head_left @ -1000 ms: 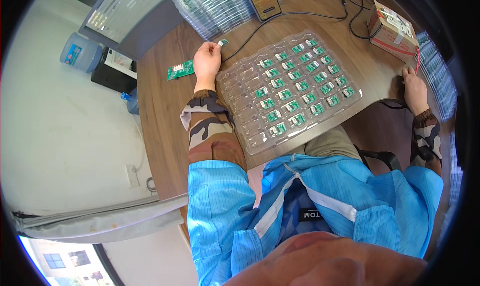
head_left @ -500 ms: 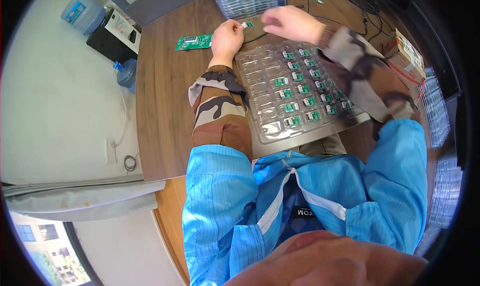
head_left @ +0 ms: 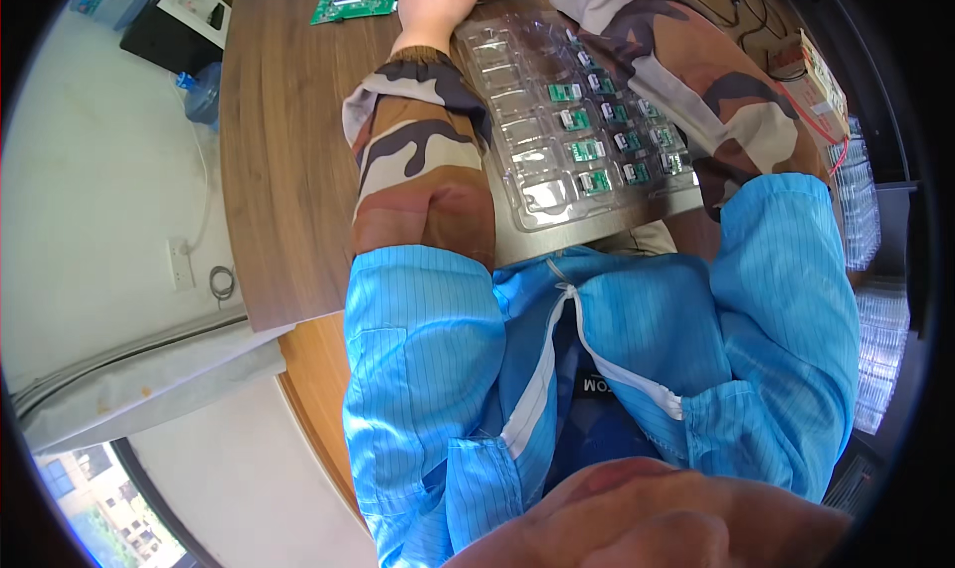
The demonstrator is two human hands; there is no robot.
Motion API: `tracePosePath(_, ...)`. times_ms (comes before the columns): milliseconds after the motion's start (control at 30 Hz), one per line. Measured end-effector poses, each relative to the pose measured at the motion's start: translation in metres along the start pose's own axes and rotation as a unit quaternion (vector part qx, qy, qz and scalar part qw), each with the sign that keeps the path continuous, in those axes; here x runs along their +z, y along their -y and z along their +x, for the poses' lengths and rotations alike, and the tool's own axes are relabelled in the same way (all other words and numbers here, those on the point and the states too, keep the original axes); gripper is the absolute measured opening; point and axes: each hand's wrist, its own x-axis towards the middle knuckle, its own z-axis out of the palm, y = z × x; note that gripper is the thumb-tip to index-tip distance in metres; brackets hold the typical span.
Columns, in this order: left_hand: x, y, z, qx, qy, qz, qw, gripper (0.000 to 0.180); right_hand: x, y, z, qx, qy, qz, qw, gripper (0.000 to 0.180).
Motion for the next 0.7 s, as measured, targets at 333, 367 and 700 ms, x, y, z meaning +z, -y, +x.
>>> tracePosePath(333,-0.008,0.009,-0.005,-0.022,0.006,0.01,1.0,0.017,-0.037,-0.054,-0.034,-0.063,0.093,0.029,0.993,0.011)
tracePosePath(367,-0.014,0.016,-0.008,-0.037,-0.002,0.016,0.999,0.017,-0.037,-0.052,-0.036,-0.072,0.129,0.024,0.989,0.01)
tracePosePath(700,-0.005,-0.004,-0.003,-0.023,0.036,-0.007,0.999,0.018,-0.094,-0.013,-0.11,-0.089,0.247,0.268,0.927,0.015)
